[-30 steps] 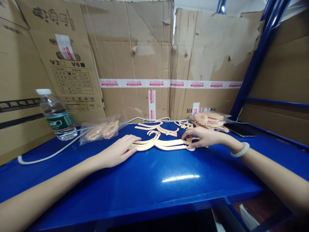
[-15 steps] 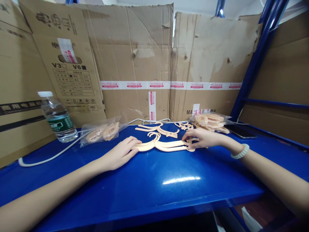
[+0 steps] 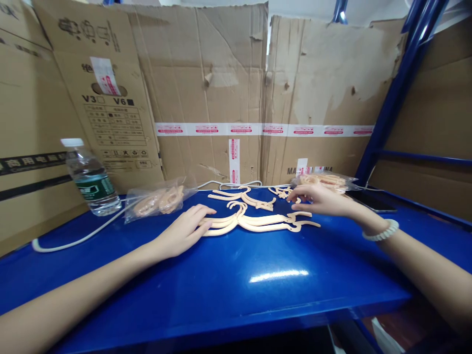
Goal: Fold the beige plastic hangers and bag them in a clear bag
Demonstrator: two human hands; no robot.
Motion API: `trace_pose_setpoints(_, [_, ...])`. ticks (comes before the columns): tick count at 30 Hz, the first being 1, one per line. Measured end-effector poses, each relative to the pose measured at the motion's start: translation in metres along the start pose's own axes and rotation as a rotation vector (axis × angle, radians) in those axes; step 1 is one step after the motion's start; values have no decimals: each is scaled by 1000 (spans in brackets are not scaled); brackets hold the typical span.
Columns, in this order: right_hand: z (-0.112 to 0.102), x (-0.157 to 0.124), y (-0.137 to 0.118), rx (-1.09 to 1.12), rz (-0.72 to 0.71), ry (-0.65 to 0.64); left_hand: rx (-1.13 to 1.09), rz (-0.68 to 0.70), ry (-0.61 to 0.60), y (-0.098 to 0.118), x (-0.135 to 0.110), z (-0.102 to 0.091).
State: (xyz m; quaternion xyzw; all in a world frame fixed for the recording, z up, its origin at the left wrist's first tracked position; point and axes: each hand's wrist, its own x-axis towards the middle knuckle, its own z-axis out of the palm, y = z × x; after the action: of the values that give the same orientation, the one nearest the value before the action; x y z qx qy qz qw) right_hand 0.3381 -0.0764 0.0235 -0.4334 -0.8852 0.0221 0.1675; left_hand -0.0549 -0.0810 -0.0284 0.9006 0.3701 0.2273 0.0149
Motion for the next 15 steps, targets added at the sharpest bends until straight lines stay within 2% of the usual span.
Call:
trace_pose_setpoints(6, [0,-1,6,-39,54,-26,-27,-77,75,-2,1,1])
trace_pose_setpoints(15, [3,-1,5,-56,84,-148,-45,-86,78,2,1,0])
